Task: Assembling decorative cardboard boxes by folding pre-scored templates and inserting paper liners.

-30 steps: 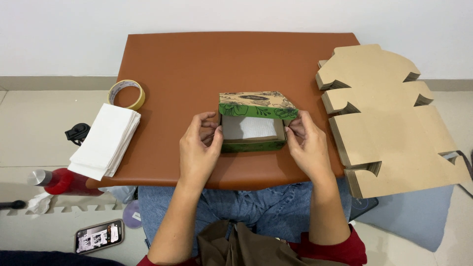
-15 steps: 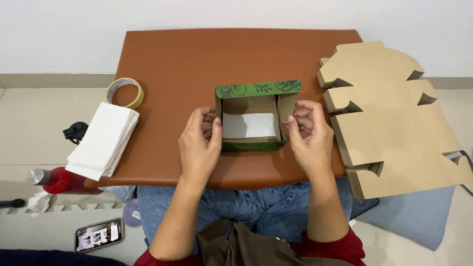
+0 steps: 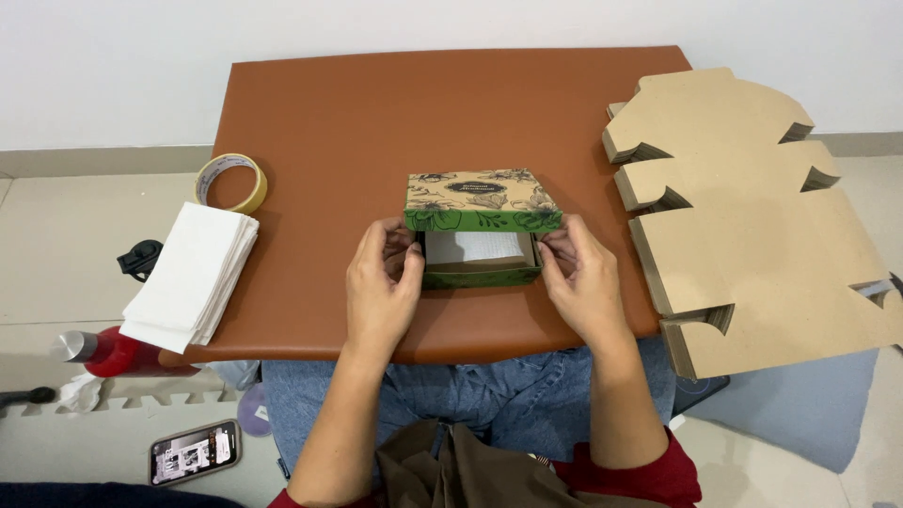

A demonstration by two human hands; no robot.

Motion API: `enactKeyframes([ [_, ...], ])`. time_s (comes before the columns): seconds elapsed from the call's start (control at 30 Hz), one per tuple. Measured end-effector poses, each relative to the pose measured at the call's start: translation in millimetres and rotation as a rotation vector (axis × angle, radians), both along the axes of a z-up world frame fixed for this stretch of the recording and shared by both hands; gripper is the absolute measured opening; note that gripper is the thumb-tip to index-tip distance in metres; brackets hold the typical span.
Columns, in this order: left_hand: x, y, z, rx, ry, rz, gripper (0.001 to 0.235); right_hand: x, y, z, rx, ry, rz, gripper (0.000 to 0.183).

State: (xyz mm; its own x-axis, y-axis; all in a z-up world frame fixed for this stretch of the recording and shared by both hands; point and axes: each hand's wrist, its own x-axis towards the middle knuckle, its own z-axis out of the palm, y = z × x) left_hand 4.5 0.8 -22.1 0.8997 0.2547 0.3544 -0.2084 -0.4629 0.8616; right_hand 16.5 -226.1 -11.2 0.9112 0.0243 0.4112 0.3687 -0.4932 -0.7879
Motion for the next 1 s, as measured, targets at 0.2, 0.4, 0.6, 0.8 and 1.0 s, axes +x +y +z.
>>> enactKeyframes([
  [0.2, -9.0, 8.6, 24.9, 0.088, -0.061, -0.081, 0.045, -2.8, -10.8, 18.6, -0.105, -0.041, 0.019, 0.031],
  [0.4, -5.9, 21.2, 49.7, 0.218, -0.267, -0.189, 0.046, -1.7, -16.1, 44.8, -0.085, -0.103, 0.114, 0.048],
  [0.6, -4.4, 26.7, 38.6, 0.362, -0.199, -0.222, 0.039, 1.0, -8.9, 38.9, -0.167, -0.105, 0.129, 0.048],
  [0.8, -5.3, 30.0, 16.3, 0.45, -0.156, -0.187, 0.042, -1.0, -8.5, 27.7, -0.221, -0.127, 0.122, 0.052],
  [1.0, -13.4, 29.2, 20.3, 0.499, -0.186, -0.174, 0.039, -13.5, -10.4, 30.6, -0.294, -0.085, 0.098, 0.053],
])
